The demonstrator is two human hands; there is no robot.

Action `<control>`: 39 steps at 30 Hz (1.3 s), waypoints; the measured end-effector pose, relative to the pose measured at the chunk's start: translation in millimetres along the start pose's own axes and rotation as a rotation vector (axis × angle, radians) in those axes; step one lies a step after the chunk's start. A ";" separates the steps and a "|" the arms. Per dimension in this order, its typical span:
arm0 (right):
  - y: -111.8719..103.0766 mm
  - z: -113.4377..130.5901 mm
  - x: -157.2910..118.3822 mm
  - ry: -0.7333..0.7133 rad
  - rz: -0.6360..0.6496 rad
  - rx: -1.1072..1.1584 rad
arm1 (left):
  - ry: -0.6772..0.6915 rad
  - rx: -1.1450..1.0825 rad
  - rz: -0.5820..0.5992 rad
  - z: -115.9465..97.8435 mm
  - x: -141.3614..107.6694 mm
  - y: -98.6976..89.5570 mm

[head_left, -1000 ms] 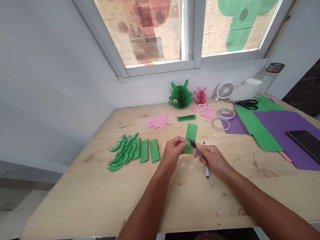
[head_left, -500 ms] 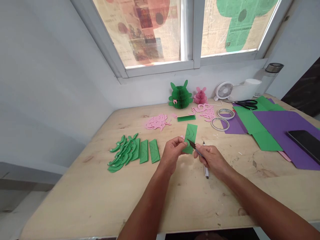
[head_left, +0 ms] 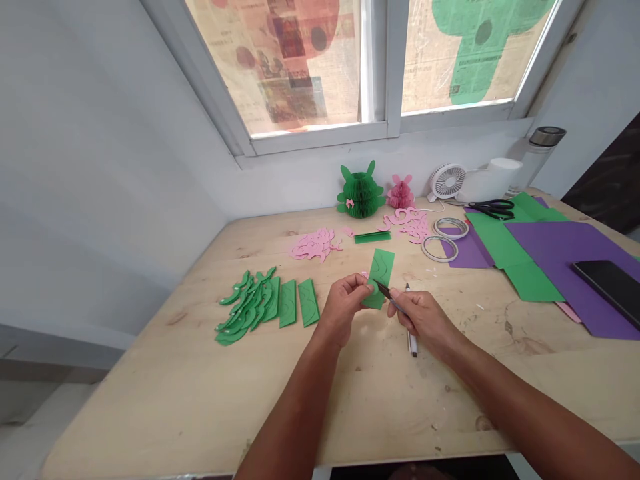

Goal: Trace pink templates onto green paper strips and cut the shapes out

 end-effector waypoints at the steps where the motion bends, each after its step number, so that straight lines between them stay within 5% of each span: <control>1: 0.1 -0.3 0.1 -0.002 0.001 0.002 | -0.002 0.000 0.001 -0.2 -0.1 0.0; 39: -0.2 0.3 0.6 -0.024 -0.012 -0.102 | 0.015 0.010 0.030 -1.7 0.8 1.4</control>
Point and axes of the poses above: each hand's wrist, its own x-axis towards the middle knuckle, its own y-axis out of the palm, z = x × y, the point moved 1 cm from there along x, towards the middle knuckle, and after that the axes turned 12 degrees about y, right-handed, at the moved point
